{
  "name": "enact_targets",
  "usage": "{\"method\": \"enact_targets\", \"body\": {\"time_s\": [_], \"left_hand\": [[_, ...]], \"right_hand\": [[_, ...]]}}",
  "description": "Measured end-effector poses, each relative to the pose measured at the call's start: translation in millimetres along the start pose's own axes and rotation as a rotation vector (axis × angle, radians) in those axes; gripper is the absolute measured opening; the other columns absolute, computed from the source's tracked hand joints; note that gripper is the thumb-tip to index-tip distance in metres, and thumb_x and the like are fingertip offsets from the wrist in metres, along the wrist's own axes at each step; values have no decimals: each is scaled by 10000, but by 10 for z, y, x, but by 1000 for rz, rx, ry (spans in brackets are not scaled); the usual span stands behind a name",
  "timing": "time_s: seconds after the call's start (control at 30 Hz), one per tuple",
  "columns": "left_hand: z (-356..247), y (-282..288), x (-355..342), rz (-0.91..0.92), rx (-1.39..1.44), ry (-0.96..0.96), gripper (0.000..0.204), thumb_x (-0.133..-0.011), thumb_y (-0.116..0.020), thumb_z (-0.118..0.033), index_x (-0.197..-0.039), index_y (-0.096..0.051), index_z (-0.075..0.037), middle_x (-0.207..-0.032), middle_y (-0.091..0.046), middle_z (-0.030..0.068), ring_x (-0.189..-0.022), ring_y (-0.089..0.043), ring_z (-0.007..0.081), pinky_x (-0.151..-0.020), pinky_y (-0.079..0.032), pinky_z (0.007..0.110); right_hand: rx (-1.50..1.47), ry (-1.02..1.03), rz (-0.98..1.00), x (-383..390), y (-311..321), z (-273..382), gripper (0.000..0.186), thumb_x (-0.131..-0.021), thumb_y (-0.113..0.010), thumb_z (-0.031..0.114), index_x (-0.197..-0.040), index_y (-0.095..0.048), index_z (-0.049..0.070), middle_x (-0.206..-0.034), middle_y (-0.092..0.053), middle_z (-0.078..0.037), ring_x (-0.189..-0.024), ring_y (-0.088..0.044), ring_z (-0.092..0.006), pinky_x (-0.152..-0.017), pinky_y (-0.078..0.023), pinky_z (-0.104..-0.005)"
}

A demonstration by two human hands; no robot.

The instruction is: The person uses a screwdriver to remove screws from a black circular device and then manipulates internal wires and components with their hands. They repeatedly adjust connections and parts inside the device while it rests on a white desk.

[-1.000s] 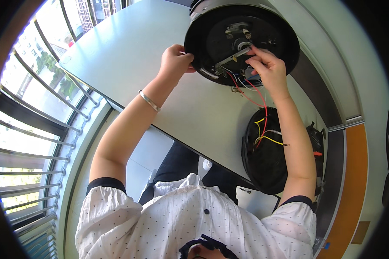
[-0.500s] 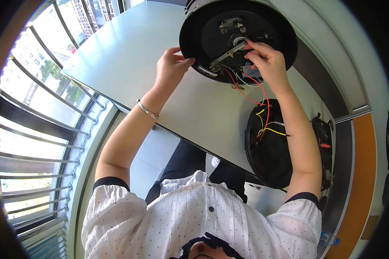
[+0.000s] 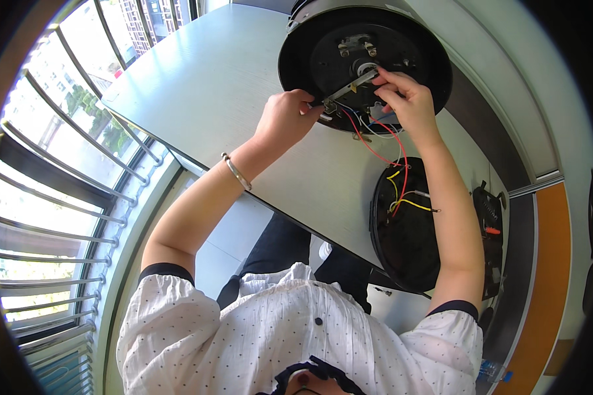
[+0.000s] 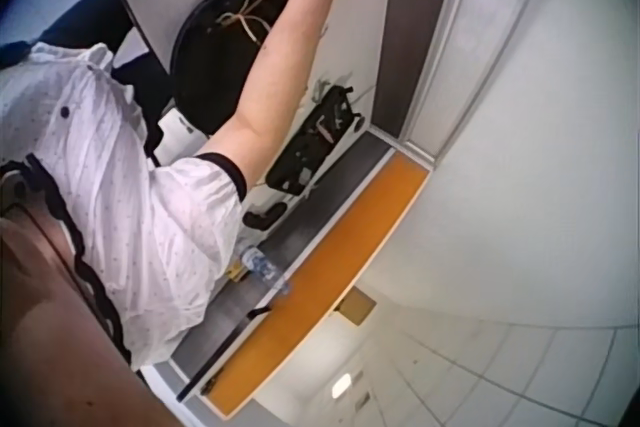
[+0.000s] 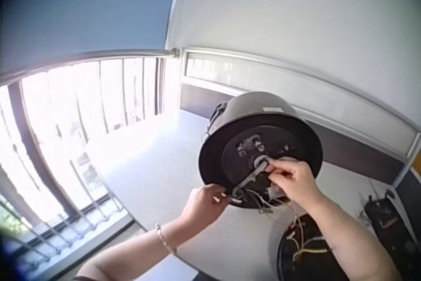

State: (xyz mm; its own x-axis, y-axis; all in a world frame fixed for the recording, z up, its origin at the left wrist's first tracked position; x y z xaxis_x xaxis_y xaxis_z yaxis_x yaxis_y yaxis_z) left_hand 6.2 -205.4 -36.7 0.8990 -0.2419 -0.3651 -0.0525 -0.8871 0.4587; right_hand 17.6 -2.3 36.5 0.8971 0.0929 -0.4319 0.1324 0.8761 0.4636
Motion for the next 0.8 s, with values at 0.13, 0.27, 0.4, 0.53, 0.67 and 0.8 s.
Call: {"method": "enact_targets", "body": {"time_s": [0.13,0.27,0.4,0.53,0.67,0.8], "left_hand": [[28,-130,-123,207,393,369,264,-815,-575,-174,-850,-618,84,-737,-634,126,-547,-640,186,-457,-523,285],[118,-234,-155,191,574,408,268,-810,-575,-155,-888,-601,101,-773,-636,146,-587,-650,210,-465,-531,293],[95,-215,-140,157,719,401,286,-810,-574,-142,-966,-569,98,-817,-634,161,-657,-659,232,-498,-545,308],[99,-194,-91,117,782,357,313,-819,-580,-151,-1008,-546,96,-830,-630,159,-684,-661,242,-535,-557,311],[96,-191,-84,91,810,452,352,-815,-626,-197,-1001,-551,93,-823,-628,146,-676,-658,226,-558,-562,298],[103,-260,-131,56,641,378,349,-806,-659,-214,-977,-573,78,-794,-623,126,-707,-657,200,-591,-564,288]], "right_hand": [[42,5,39,9,11,-20,362,-801,-564,-10,-1155,-598,55,-988,-619,-57,-789,-600,-94,-551,-466,-200],[4,19,21,28,2,-18,358,-770,-558,-19,-1115,-617,51,-915,-627,-28,-723,-576,-74,-562,-492,-218],[57,37,49,45,33,-97,401,-789,-554,-20,-1181,-575,63,-967,-620,-39,-758,-582,-76,-560,-478,-208],[79,56,70,45,42,-122,432,-797,-553,-20,-1220,-548,71,-986,-620,-41,-777,-584,-74,-560,-475,-204],[47,43,29,48,52,-114,412,-753,-556,-32,-1149,-601,76,-920,-634,-36,-725,-586,-81,-599,-486,-217],[21,2,28,47,28,-75,425,-750,-560,-28,-1159,-596,78,-917,-636,-33,-727,-586,-77,-612,-477,-214]]}}
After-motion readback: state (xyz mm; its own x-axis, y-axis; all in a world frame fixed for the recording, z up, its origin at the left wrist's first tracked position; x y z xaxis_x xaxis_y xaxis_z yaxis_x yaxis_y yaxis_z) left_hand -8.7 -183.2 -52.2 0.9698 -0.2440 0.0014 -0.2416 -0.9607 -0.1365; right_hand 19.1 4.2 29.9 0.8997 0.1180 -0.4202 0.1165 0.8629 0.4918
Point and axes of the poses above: each hand's wrist, its own x-axis away from the middle knuckle, its own y-axis out of the back of the hand, z = x × y, the point moved 4 cm from there along -x, towards the middle knuckle
